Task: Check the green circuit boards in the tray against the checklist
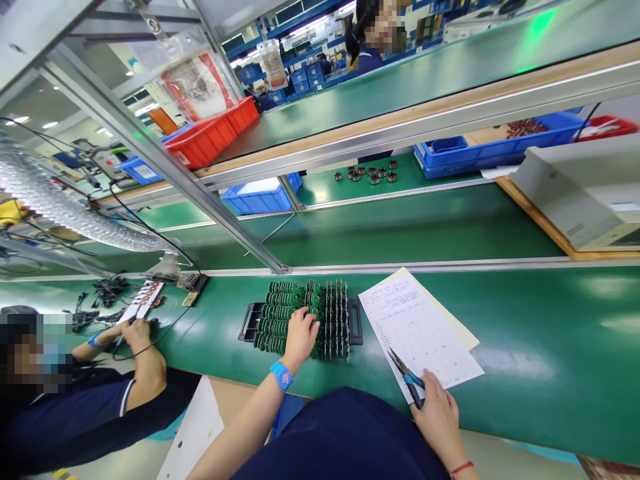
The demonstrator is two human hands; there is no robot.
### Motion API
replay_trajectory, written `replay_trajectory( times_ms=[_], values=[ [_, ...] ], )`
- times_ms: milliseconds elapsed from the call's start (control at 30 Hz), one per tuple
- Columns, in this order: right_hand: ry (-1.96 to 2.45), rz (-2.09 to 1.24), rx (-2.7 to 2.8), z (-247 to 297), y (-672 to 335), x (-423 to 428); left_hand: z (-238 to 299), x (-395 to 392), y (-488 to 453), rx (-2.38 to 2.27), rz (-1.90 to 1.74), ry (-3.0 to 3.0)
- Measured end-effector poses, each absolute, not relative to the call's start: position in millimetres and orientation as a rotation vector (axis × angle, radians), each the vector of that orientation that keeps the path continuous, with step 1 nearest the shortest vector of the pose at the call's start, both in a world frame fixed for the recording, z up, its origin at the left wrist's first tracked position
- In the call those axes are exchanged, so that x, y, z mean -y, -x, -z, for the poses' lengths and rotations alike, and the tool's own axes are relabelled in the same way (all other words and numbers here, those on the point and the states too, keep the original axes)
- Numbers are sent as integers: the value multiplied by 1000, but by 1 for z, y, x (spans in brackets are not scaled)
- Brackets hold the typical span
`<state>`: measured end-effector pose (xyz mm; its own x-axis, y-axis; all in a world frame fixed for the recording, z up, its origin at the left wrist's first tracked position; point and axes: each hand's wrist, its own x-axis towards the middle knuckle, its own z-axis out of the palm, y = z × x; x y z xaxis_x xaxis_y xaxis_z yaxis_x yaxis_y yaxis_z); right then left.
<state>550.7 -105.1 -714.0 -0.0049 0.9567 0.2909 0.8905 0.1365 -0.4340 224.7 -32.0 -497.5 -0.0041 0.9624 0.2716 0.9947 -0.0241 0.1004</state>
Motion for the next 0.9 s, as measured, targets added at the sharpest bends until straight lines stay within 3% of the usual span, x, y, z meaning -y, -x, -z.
replay_trajectory(
  times_ms=[900],
  values=[
    [1773, -221, 1884, 710, -550, 109, 495, 34, -262, 2170, 304, 2166]
  ],
)
